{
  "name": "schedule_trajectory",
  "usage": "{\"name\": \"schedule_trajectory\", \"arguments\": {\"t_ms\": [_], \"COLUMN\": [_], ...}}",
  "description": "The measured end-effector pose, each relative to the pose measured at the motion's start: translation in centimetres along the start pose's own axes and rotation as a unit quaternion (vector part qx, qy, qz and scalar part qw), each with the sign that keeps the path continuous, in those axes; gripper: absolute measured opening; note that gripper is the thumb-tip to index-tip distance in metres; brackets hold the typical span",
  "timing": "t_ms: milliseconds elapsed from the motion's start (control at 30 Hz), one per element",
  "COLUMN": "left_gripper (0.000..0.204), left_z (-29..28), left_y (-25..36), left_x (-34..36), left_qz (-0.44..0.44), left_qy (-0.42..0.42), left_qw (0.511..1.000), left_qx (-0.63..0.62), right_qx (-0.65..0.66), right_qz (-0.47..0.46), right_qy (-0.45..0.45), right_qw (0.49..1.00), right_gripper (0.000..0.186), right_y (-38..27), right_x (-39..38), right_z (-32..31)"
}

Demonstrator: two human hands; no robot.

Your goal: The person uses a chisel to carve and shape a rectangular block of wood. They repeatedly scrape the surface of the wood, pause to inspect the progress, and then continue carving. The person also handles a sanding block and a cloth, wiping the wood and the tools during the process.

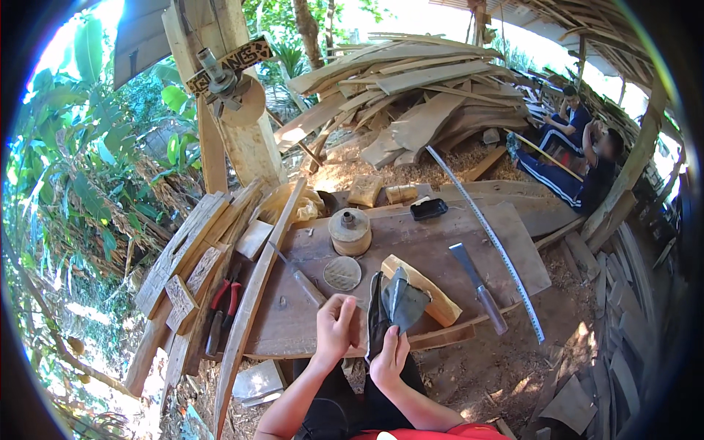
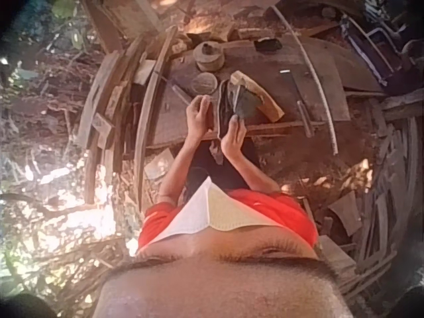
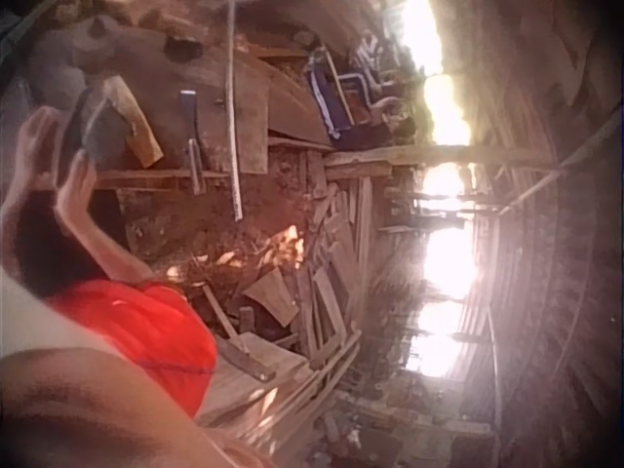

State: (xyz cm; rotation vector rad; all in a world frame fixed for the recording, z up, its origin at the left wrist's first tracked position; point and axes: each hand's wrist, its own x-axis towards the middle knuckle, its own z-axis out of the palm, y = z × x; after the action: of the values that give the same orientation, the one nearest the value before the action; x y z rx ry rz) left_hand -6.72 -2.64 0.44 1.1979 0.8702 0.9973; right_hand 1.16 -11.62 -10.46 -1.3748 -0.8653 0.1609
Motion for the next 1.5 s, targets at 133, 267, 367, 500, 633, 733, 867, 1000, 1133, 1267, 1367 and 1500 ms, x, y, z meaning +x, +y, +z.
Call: {"name": "schedule_trajectory", "arguments": {"t_ms": [133, 267, 367, 500, 633, 733, 867, 1000, 1133, 1267, 1367, 1500], "left_gripper": [0.032, 0.039, 0.052, 0.056, 0.062, 0.076, 0.092, 0.084, 0.083, 0.084, 0.091, 0.09], "left_z": [-0.1, -0.1, -1.2, 1.4, 0.1, -1.2, 0.4, 1.7, 0.8, -0.1, 1.2, 1.6], "left_y": [-1.7, -1.2, -1.9, 1.5, 1.6, 1.0, 2.0, 2.1, 1.5, 1.7, 1.6, 0.0], "left_x": [0.7, -0.2, -0.8, -2.2, -1.1, -0.5, -1.5, -2.7, -1.0, -0.2, -0.7, -2.6], "left_qz": [0.101, -0.063, -0.09, -0.053, 0.042, -0.019, 0.165, 0.059, 0.065, 0.071, 0.111, 0.132], "left_qy": [0.051, -0.058, -0.127, -0.065, -0.016, -0.046, -0.064, -0.076, 0.062, -0.004, -0.06, -0.073], "left_qw": [0.99, 0.993, 0.985, 0.996, 0.999, 0.994, 0.976, 0.991, 0.996, 0.997, 0.982, 0.97], "left_qx": [0.08, -0.086, -0.074, -0.013, 0.009, -0.1, 0.128, 0.094, 0.013, 0.017, 0.14, 0.188], "right_qx": [0.134, 0.102, 0.079, 0.374, 0.166, 0.183, 0.307, 0.244, 0.117, 0.237, 0.31, 0.42], "right_qz": [0.062, -0.054, -0.048, 0.299, 0.061, 0.084, 0.163, 0.192, 0.069, 0.11, 0.226, 0.349], "right_qy": [0.023, -0.067, -0.15, -0.171, -0.212, -0.264, -0.278, -0.156, -0.243, -0.244, -0.23, -0.2], "right_qw": [0.989, 0.991, 0.984, 0.861, 0.961, 0.943, 0.895, 0.938, 0.96, 0.934, 0.894, 0.813], "right_gripper": [0.033, 0.027, 0.024, 0.025, 0.023, 0.031, 0.039, 0.041, 0.032, 0.029, 0.047, 0.052], "right_y": [-2.9, -4.3, -5.4, -3.7, -5.7, -7.7, -6.4, -1.1, -5.4, -7.7, -5.3, -4.3], "right_x": [-1.1, -0.5, 1.7, 4.3, 2.3, 1.9, 5.5, 3.9, 1.8, 2.5, 4.8, 7.7], "right_z": [-0.6, -1.2, -1.3, -0.7, -0.9, -1.4, -1.2, 0.8, -1.5, -1.3, -0.5, -0.4]}}
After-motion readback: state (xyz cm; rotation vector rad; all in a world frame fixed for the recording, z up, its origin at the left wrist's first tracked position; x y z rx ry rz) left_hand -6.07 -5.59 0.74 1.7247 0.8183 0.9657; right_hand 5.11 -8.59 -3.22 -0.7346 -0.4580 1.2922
